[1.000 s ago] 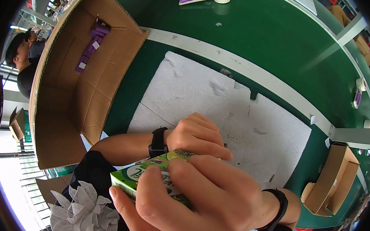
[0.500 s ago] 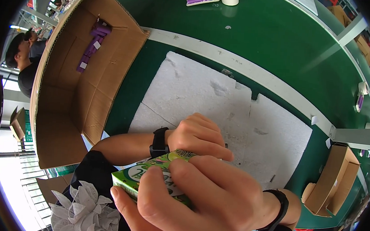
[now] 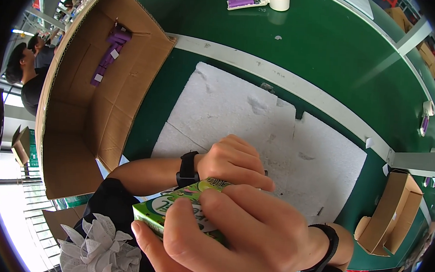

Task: Assembling small handheld fans by connecting circuit boards and batteries into the housing.

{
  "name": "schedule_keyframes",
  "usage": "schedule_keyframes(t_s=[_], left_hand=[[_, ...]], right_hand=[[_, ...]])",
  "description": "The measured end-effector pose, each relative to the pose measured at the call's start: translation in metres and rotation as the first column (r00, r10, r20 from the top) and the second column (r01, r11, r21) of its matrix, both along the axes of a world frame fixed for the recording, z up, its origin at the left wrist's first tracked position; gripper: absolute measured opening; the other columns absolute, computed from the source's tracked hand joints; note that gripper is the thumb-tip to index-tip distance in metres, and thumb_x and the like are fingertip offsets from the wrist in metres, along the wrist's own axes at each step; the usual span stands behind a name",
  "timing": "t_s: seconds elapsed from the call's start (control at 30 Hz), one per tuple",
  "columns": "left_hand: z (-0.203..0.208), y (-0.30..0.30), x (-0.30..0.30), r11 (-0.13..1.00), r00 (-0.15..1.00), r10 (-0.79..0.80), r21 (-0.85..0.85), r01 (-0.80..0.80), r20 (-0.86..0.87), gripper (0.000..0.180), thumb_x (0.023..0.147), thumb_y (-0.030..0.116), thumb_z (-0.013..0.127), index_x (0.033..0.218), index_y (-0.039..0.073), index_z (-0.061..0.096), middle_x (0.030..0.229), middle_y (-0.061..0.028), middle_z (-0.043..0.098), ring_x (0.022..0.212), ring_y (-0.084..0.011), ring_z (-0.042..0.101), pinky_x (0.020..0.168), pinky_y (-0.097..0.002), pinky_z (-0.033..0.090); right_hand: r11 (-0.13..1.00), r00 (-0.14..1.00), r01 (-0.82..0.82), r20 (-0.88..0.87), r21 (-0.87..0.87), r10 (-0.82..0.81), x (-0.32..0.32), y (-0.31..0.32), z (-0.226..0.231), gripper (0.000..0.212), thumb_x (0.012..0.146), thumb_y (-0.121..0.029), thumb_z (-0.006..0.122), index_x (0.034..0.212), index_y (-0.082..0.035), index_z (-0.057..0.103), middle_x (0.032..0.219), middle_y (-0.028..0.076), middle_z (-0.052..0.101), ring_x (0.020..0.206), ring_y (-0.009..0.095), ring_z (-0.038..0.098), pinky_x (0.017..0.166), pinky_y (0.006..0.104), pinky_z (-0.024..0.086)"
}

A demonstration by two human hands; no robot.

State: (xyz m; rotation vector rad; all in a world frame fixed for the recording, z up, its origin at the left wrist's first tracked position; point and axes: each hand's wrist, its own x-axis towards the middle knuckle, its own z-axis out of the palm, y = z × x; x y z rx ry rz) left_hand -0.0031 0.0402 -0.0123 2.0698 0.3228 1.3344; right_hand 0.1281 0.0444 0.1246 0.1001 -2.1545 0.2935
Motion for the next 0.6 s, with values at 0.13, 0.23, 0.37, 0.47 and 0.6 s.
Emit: schedule_keyframes(t_s=[0.13,0.23,0.37,0.47,0.6], left_hand=[[0.000,0.001,0.000,1.000,1.000,-0.003,0.001,0.003,0.001,0.026,0.069,0.020,0.064,0.088,0.003,0.068,0.063,-0.0071,0.052,0.051,-0.0259,0.053,0.044,-0.0366,0.039],[-0.002,0.001,0.000,1.000,1.000,-0.002,0.004,0.002,-0.001,0.026,0.069,0.020,0.064,0.089,0.003,0.068,0.063,-0.0071,0.052,0.051,-0.0259,0.053,0.044,-0.0366,0.039],[-0.002,0.001,-0.002,1.000,1.000,0.005,0.023,-0.005,-0.011,0.023,0.071,0.017,0.064,0.088,0.002,0.069,0.064,-0.0063,0.054,0.052,-0.0239,0.055,0.044,-0.0343,0.041],[0.000,0.004,-0.001,0.999,1.000,-0.014,0.052,0.015,-0.021,0.016,0.075,0.012,0.066,0.086,0.001,0.070,0.065,-0.0045,0.058,0.053,-0.0196,0.058,0.044,-0.0296,0.043],[0.002,0.004,-0.001,0.998,0.999,-0.029,0.051,0.030,-0.020,0.015,0.075,0.011,0.066,0.086,0.001,0.070,0.065,-0.0044,0.057,0.052,-0.0193,0.058,0.044,-0.0294,0.043]], right_hand=[[0.995,0.998,0.058,0.006,-0.078,-0.058,-0.001,-0.009,-0.003,0.039,0.095,-0.037,0.048,0.099,-0.004,0.068,0.080,0.014,0.056,0.060,0.022,0.059,0.047,0.0312,0.051],[0.938,0.979,0.203,0.053,-0.282,-0.196,-0.003,-0.032,-0.014,0.025,0.085,-0.029,0.058,0.084,-0.004,0.063,0.078,0.009,0.056,0.055,0.018,0.054,0.045,0.0277,0.044],[0.820,0.940,0.339,0.126,-0.462,-0.317,-0.003,-0.039,-0.016,0.020,0.074,-0.020,0.069,0.069,-0.005,0.057,0.076,0.004,0.056,0.050,0.013,0.049,0.043,0.0242,0.037],[1.000,1.000,0.022,0.019,-0.011,-0.022,0.002,-0.004,-0.001,0.043,0.099,-0.038,0.046,0.104,-0.003,0.069,0.081,0.016,0.056,0.063,0.025,0.060,0.049,0.0335,0.053],[1.000,1.000,0.013,0.020,-0.021,-0.013,0.002,-0.003,0.003,0.041,0.098,-0.037,0.047,0.102,-0.002,0.068,0.081,0.016,0.056,0.063,0.025,0.060,0.050,0.0353,0.052]])
